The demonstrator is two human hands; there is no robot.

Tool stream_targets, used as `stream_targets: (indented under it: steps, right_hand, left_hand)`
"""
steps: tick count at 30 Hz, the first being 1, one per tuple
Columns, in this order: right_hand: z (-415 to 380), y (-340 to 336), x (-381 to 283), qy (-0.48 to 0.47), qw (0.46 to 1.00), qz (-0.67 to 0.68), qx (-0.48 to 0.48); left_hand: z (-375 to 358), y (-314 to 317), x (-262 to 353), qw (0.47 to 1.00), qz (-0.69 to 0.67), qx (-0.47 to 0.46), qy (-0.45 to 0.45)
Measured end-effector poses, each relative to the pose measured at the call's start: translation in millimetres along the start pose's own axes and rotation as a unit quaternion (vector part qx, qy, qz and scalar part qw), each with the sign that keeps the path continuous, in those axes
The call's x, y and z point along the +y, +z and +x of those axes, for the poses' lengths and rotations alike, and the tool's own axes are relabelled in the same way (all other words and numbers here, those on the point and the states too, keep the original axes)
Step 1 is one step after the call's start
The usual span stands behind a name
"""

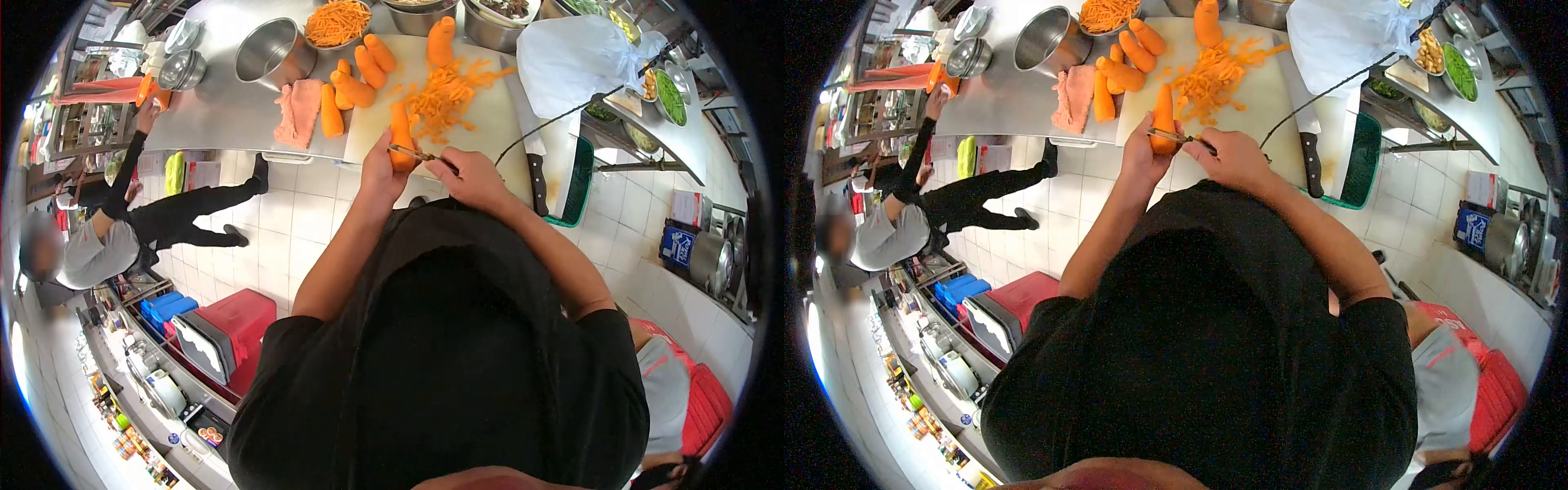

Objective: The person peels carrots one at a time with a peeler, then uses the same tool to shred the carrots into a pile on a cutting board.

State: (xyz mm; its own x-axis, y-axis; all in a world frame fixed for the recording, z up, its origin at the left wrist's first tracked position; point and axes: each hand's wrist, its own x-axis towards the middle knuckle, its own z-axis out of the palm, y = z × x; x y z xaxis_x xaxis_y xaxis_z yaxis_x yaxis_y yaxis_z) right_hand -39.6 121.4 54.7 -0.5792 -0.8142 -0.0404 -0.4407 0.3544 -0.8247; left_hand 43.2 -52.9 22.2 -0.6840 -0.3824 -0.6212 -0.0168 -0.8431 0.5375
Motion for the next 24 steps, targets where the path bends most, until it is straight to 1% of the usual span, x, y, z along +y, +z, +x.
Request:
stream_targets:
  steps: [1,4,7,10,13,18,19,21,22,24]
  right_hand:
    - [0.4,1.1,-2.0,-0.011,1.000,-0.010,-0.001]
    - [0.8,3.5,-5.1,-0.040,0.998,-0.038,0.006]
    - [2.6,5.7,-1.9,-0.053,0.997,-0.058,0.029]
    - [6.4,5.6,7.7,-0.038,0.996,-0.068,0.034]
    - [2.4,4.9,5.0,-0.025,0.997,-0.054,0.040]
    - [5.2,1.2,0.8,-0.067,0.992,-0.076,0.079]
    - [9.8,0.8,7.6,-0.030,0.992,-0.079,0.090]
    - [15.6,-3.5,27.6,0.044,0.989,-0.085,0.109]
    - [15.6,-10.2,33.2,0.049,0.992,-0.059,0.105]
    - [16.7,-20.7,34.3,0.056,0.994,-0.005,0.092]
  left_hand:
    - [-0.3,1.9,0.0,1.000,-0.015,-0.001,0.008]
    - [1.2,-1.0,0.1,0.997,-0.003,-0.070,0.017]
    - [6.7,1.1,-2.8,0.998,-0.025,-0.054,0.008]
    - [14.0,10.4,-3.5,0.999,-0.035,0.016,0.000]
    - [15.1,13.3,-3.1,0.999,-0.033,-0.017,0.005]
    - [11.4,20.3,-9.8,0.998,-0.057,-0.022,0.012]
    - [12.2,20.6,-9.4,0.998,-0.062,-0.023,0.013]
    - [5.8,17.2,-7.1,0.999,-0.018,-0.049,0.002]
    - [4.3,18.6,-3.0,0.998,0.003,-0.064,0.000]
    - [2.3,22.8,0.2,0.997,0.002,-0.074,0.004]
